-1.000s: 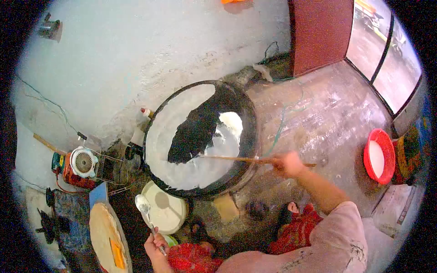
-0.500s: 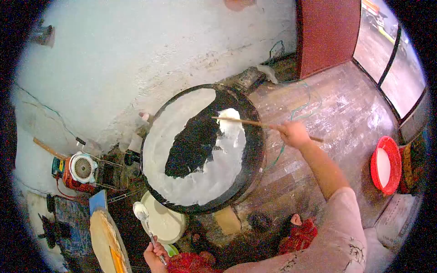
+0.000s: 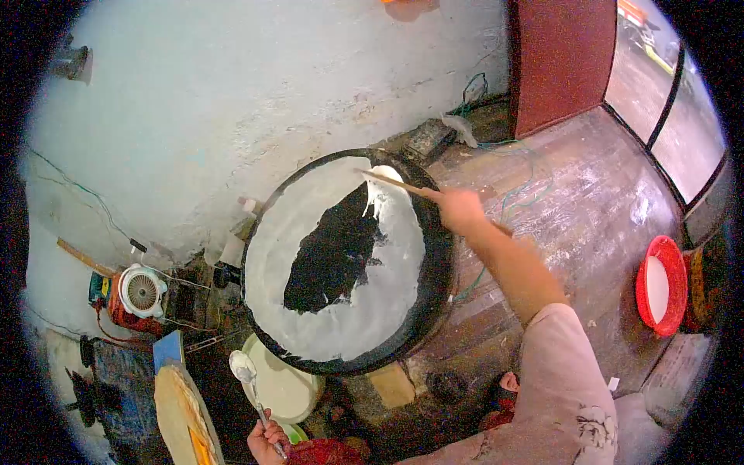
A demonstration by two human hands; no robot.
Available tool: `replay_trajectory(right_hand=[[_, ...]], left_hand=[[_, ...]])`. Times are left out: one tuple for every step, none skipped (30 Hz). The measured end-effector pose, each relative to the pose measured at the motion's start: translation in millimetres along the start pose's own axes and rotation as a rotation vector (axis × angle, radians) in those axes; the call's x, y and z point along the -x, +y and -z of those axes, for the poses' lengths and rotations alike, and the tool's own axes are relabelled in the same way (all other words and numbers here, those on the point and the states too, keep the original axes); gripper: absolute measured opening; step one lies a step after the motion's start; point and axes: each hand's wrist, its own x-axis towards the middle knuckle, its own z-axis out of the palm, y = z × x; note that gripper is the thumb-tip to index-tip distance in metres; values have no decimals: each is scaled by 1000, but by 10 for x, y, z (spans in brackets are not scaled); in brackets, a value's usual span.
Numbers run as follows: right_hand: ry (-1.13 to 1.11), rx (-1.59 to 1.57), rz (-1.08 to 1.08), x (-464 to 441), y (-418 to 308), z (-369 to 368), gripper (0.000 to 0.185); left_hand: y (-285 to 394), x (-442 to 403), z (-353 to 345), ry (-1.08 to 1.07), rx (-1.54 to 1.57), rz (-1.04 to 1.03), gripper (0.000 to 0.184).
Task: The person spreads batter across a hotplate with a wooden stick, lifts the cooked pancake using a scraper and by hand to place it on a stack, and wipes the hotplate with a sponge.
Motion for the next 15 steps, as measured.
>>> replay_trajectory(right_hand=[[-18,-209,-23,21,-121,39,39],[-36,-417,-42,45,-214,85,39],[-100,-488,30,169,-113,165,42],[-217,-335,24,254,4,293,46],[-90,-354,105,367,265,228,47],[-90,-351,107,366,383,230,47],[-121,-159,4,337,486,259,50],[-152,32,-101,280,549,278,54],[-126,7,-63,125,527,101,55],[-100,-18,-25,-42,455,-88,56],[-161,-75,-28,-190,211,-50,54],[-220,-134,-32,-333,-69,0,52],[-179,-184,-66,-390,-233,-2,48],[-138,-232,-101,-400,-327,-31,45],[-58,-362,-130,-391,-337,-81,40]], left_hand=[[5,-5,8,-31,-11,3,32],[10,-4,9,-31,-6,1,32],[14,11,8,-36,-110,-22,33],[31,-14,9,-44,-213,-44,34],[97,-102,189,-70,-39,48,34],[96,-116,179,-71,-34,49,34],[94,-97,143,-59,-22,59,34],[86,-68,87,-46,-11,69,34],[57,-28,-29,2,-22,44,34],[41,-30,-56,2,-23,44,34],[29,-23,-72,13,-34,19,34],[28,-10,-89,23,-47,-7,33],[33,-4,-74,23,-50,-10,33],[41,-8,-52,33,-43,-5,33],[50,-21,-36,39,-31,1,33]])
